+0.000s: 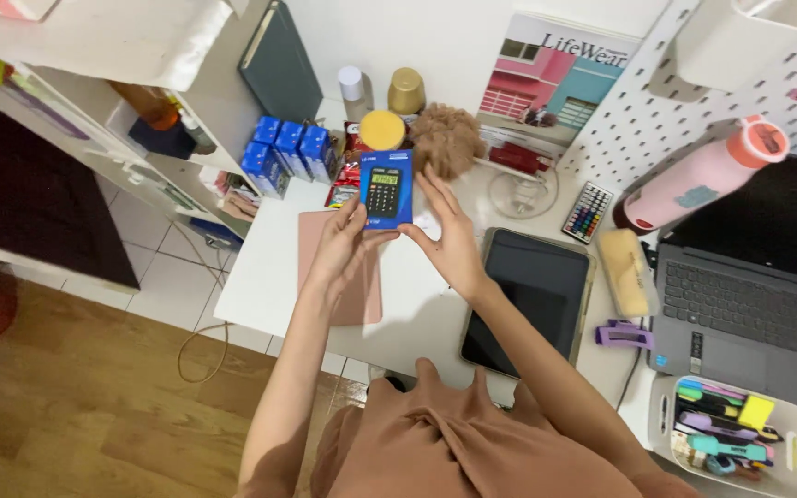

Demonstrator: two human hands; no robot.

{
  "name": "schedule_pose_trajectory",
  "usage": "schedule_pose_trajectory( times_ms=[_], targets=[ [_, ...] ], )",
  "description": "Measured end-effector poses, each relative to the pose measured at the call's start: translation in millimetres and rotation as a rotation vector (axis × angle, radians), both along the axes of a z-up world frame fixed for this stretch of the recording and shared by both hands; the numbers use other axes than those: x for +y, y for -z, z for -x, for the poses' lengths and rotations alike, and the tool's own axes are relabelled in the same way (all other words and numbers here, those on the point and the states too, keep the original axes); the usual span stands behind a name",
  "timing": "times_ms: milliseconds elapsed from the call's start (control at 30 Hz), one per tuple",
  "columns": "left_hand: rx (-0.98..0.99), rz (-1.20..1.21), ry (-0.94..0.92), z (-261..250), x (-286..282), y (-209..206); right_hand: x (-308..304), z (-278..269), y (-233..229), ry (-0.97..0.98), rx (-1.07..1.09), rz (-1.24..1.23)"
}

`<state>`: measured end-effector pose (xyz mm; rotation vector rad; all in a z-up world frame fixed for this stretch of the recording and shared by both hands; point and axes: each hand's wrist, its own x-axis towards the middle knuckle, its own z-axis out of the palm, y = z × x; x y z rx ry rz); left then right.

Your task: Organizing stationery, notebooks, and tools on a desk and in a storage cart.

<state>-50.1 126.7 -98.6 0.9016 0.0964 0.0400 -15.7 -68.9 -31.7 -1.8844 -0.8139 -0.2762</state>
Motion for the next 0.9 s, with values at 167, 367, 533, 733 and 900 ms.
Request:
schedule_pose_trajectory(
  times_ms=[167,367,533,733,900],
  targets=[
    [0.091,-0.167,-0.101,17.7,39.8,32.1,47.2,-0.2,71.3,-0.182,0.647,-0.14],
    [0.242,-0.575,-0.363,35.5,97.0,101.2,106.2,-4.2,173.9,-0.203,0.663,-0.034],
    [0.35,-0.586,-0.481,69.0,161.9,137.8,144.9,12.4,196.5,-0.313,0.745,-0.076],
    [0.454,-0.687,-0.514,96.0,207.9,190.3,152.0,13.7,217.4,-0.207,0.692,-0.023],
    [0.695,-1.114,-0.445,89.7,197.8,202.9,136.3,18.1,188.1,-0.08,0.713,0.078]
  ],
)
